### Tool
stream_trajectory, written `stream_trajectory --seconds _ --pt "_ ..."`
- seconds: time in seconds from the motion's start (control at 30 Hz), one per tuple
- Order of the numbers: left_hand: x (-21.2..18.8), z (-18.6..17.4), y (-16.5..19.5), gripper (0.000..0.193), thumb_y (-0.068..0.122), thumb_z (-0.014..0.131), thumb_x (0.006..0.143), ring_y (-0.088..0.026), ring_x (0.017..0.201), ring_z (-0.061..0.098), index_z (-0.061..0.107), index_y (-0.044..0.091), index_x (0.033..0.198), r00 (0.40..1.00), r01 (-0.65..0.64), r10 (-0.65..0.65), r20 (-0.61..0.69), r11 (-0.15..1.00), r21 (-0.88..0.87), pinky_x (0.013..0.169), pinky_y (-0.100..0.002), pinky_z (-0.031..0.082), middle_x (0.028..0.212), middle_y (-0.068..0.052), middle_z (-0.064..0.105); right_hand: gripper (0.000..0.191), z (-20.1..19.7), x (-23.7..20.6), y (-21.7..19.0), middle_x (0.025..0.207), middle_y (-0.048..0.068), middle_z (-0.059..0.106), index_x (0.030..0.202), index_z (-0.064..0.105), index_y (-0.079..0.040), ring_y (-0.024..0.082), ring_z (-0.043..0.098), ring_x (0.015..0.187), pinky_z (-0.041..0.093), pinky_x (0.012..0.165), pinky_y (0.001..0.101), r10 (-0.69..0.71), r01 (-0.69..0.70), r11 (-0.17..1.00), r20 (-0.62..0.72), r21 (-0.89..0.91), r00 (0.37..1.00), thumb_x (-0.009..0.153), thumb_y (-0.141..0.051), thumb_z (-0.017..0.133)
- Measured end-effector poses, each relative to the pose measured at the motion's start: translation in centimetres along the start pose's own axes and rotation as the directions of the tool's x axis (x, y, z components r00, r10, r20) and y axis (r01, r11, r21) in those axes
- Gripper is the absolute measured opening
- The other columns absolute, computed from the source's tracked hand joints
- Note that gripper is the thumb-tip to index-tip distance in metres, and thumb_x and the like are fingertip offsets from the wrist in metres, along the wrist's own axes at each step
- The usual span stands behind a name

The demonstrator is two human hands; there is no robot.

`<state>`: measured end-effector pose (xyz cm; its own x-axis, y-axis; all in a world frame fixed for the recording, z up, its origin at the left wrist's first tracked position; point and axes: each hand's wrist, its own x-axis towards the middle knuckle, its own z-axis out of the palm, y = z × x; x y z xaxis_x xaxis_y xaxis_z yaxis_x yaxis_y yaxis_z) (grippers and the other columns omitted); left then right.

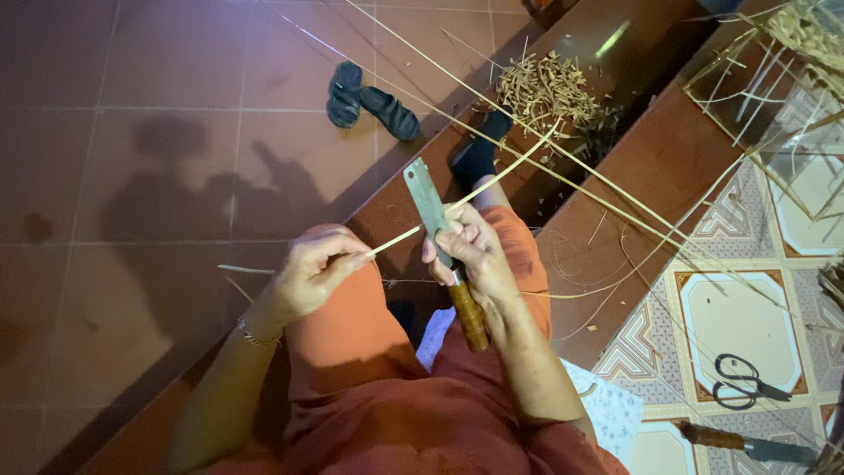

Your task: The person sits on the floor and uses a knife to split long bamboo strips into thinner strands. They hold the bamboo with one hand and guide the knife along the length of the strip to separate it, repeating the process on multiple pieces.

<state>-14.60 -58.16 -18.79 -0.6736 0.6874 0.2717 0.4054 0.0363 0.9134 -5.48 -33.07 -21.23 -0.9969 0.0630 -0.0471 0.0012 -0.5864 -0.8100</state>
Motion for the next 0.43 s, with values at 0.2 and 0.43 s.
stream_trajectory --seconds 0.2,0.43 --pt "-2.0 -2.1 -0.6 0.005 0.005 0.070 0.092 -0.007 0.068 0.055 0.071 0.000 0.094 1.000 0.012 -0.012 -0.012 0.998 0.067 0.061 -0.024 0.044 0.082 -0.002 0.067 0.024 -1.8 0.4 -2.0 0.080 0.015 0.064 0.113 0.048 -0.002 0.016 0.049 0.047 0.040 0.044 0.0270 -0.147 0.146 0.986 0.009 0.079 0.989 0.097 -0.007 0.066" --pt "-4.5 -4.9 -1.9 0.006 0.007 0.074 0.089 -0.009 0.068 0.057 0.074 0.004 0.094 0.997 0.043 -0.027 -0.078 0.978 0.203 0.064 -0.025 0.045 0.075 -0.001 0.065 0.031 -2.1 -0.2 -3.8 0.080 0.015 0.065 0.117 0.049 -0.003 0.017 0.049 0.048 0.039 0.043 0.0267 -0.151 0.155 0.986 -0.070 0.059 0.986 0.096 -0.010 0.071"
